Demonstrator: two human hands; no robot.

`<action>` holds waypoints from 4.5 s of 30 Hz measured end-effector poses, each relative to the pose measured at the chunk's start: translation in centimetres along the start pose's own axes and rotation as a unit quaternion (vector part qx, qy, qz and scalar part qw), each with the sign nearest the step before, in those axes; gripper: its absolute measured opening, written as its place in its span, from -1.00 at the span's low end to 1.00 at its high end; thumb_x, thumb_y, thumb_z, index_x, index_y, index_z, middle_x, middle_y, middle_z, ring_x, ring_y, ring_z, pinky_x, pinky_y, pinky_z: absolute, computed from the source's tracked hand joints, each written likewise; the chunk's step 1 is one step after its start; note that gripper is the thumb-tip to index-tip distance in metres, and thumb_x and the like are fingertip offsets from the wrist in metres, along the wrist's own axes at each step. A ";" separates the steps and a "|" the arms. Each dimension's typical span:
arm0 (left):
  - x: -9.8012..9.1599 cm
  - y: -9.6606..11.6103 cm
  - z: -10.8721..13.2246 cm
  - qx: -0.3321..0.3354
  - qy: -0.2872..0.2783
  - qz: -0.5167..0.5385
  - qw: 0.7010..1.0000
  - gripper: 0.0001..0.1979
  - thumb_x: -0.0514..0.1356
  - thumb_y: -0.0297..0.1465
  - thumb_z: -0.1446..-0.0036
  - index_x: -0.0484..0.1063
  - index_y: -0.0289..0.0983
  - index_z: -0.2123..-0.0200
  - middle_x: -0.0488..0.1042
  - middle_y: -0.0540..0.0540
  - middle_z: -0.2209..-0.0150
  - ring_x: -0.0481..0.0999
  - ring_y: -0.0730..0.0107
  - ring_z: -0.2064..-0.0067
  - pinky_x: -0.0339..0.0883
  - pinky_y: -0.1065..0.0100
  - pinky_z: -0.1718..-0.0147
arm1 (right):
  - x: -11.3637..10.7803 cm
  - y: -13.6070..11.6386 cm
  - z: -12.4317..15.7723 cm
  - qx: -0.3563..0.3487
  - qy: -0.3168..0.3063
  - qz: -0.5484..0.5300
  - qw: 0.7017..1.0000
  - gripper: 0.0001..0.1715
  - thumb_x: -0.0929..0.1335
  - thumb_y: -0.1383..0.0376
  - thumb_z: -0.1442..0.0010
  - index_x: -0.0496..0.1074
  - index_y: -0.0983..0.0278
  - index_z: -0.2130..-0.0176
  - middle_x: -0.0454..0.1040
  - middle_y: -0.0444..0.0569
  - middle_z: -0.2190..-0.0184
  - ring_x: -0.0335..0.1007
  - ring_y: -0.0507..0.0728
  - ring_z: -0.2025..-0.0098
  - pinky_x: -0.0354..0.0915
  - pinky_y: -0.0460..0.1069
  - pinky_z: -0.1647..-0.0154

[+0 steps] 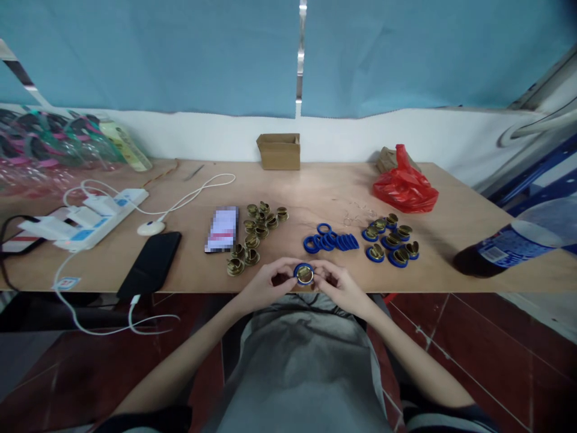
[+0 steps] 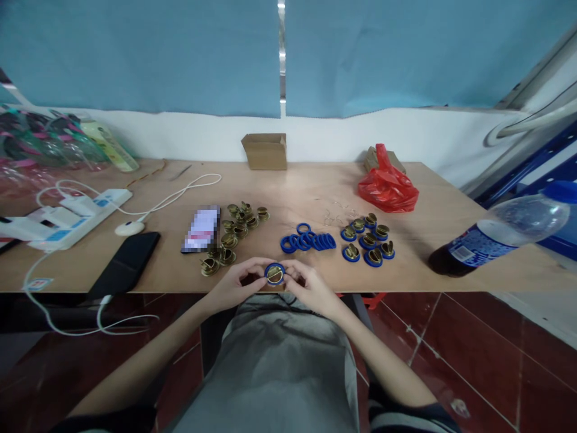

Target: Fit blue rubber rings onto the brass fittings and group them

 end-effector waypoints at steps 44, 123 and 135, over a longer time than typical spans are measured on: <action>0.5 -0.4 -0.1 -0.013 -0.015 0.016 1.000 -0.67 0.33 -0.38 -0.14 0.51 -0.26 0.01 0.61 -0.13 0.07 0.60 0.28 0.12 0.47 0.32 0.10 | -20.3 1.9 -14.2 0.194 -0.028 0.521 0.831 -0.62 0.52 0.22 -0.13 0.55 0.32 0.06 0.65 0.05 0.17 0.57 0.18 0.19 0.36 -0.06 0.20; 0.5 -0.2 0.0 -0.011 -0.019 0.018 1.000 -0.66 0.33 -0.38 -0.13 0.52 -0.26 0.00 0.62 -0.12 0.11 0.61 0.27 0.15 0.50 0.29 0.11 | -19.2 7.5 -16.8 0.251 -0.077 0.390 0.882 -0.62 0.56 0.11 -0.10 0.54 0.36 0.26 0.61 -0.02 0.42 0.50 0.06 0.42 0.37 -0.13 0.41; 0.5 -0.3 -0.1 -0.004 -0.016 0.012 1.000 -0.67 0.33 -0.40 -0.13 0.52 -0.25 0.01 0.61 -0.09 0.14 0.61 0.29 0.15 0.48 0.31 0.11 | -19.7 6.8 -16.5 0.241 -0.113 0.335 0.904 -0.59 0.57 0.11 -0.10 0.56 0.36 0.20 0.64 0.09 0.28 0.53 0.07 0.39 0.45 -0.08 0.34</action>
Point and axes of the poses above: each hand's wrist, its own z-axis away from the middle knuckle, its own x-axis out of the palm, y = z × x, the point moved 7 cm from there along -z, towards the middle knuckle
